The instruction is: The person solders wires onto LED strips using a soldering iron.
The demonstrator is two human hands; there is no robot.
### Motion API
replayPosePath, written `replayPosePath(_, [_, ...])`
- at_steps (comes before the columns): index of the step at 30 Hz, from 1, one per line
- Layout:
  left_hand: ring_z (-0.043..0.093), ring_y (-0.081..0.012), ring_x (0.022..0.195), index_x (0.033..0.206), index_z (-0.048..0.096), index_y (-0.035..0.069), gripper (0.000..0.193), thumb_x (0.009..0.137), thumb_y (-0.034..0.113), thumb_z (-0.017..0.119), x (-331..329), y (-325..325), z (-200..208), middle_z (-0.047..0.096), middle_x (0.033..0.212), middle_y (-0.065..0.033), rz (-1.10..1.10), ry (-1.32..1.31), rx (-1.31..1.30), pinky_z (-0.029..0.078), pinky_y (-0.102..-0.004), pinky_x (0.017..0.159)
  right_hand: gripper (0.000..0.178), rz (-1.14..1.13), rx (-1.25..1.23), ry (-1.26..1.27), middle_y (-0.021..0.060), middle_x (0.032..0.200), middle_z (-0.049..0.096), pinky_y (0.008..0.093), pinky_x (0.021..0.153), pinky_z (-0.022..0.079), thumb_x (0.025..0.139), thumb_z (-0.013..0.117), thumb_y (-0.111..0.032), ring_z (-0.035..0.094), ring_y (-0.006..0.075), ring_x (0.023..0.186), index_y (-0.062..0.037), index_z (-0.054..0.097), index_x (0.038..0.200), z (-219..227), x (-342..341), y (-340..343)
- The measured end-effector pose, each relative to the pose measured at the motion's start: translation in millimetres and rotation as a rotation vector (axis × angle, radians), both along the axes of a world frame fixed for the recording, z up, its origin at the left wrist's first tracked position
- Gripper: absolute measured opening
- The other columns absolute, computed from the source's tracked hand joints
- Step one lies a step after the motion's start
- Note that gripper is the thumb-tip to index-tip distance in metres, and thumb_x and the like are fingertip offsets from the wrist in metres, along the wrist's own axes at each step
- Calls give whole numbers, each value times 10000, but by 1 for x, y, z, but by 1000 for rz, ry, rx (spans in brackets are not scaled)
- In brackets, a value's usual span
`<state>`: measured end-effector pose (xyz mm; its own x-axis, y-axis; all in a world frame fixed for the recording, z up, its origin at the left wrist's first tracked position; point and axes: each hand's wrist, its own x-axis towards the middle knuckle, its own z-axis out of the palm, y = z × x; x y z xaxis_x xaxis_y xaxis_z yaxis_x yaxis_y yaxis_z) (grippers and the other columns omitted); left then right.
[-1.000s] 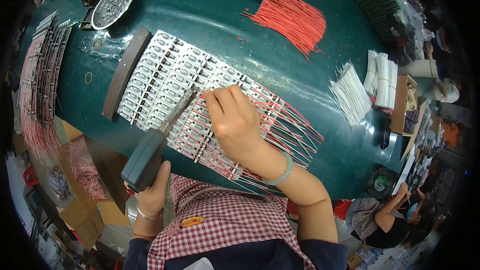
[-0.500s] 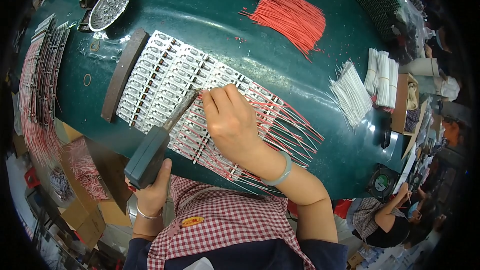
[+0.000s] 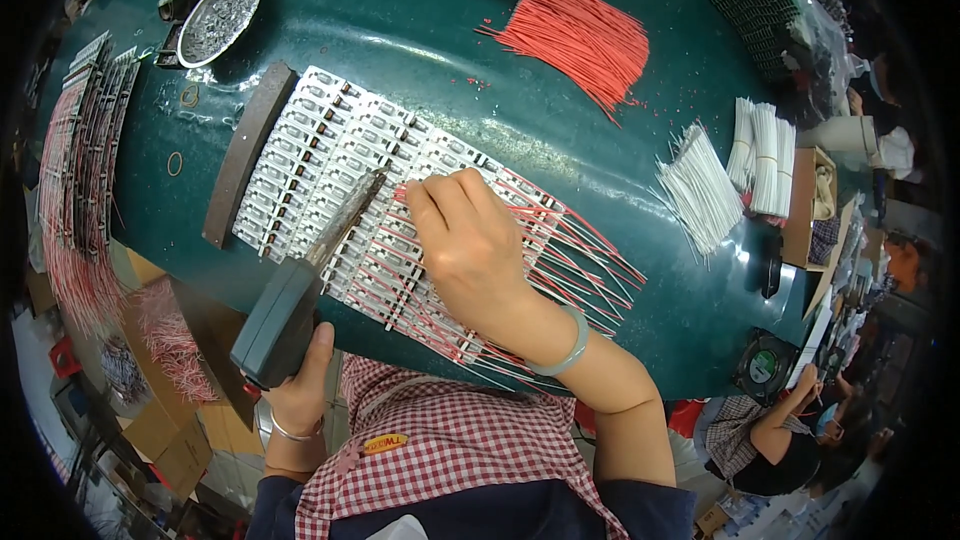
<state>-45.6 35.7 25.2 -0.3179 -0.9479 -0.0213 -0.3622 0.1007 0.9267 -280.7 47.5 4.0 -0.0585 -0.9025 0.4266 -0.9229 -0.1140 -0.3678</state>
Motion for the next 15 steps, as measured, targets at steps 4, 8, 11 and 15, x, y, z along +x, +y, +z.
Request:
replayPosePath(4, [676, -208, 735, 1005, 682, -81, 244, 773, -42, 747, -8, -5, 2, 692, 919, -147, -22, -8, -46, 526, -277, 668, 374, 7, -5, 0, 139, 930, 599, 346, 678, 507, 672, 643, 14, 580, 271, 847, 103, 662, 1034, -2, -5, -3])
replayPosePath(8, [672, -208, 730, 986, 682, -84, 221, 776, -50, 742, -13, -9, 4, 690, 921, -150, -51, 8, -23, 520, -274, 660, 370, 8, 10, 20, 139, 916, 599, 345, 672, 507, 673, 644, 15, 581, 271, 834, 107, 662, 1031, -5, -6, -4])
replayPosePath(11, [664, -201, 717, 973, 681, -81, 205, 779, -52, 739, -16, -13, 6, 684, 909, -144, -67, -1, -17, 512, -272, 643, 351, 7, 12, 31, 136, 913, 600, 343, 665, 508, 682, 649, 12, 581, 263, 838, 110, 663, 1019, -5, -6, -5])
replayPosePath(15, [650, -191, 695, 949, 679, -73, 178, 783, -47, 740, -22, -16, 3, 673, 882, -135, -77, 19, -53, 498, -269, 619, 323, 3, 15, 45, 128, 908, 600, 338, 652, 507, 694, 657, 5, 579, 252, 840, 111, 666, 999, -4, -5, -6])
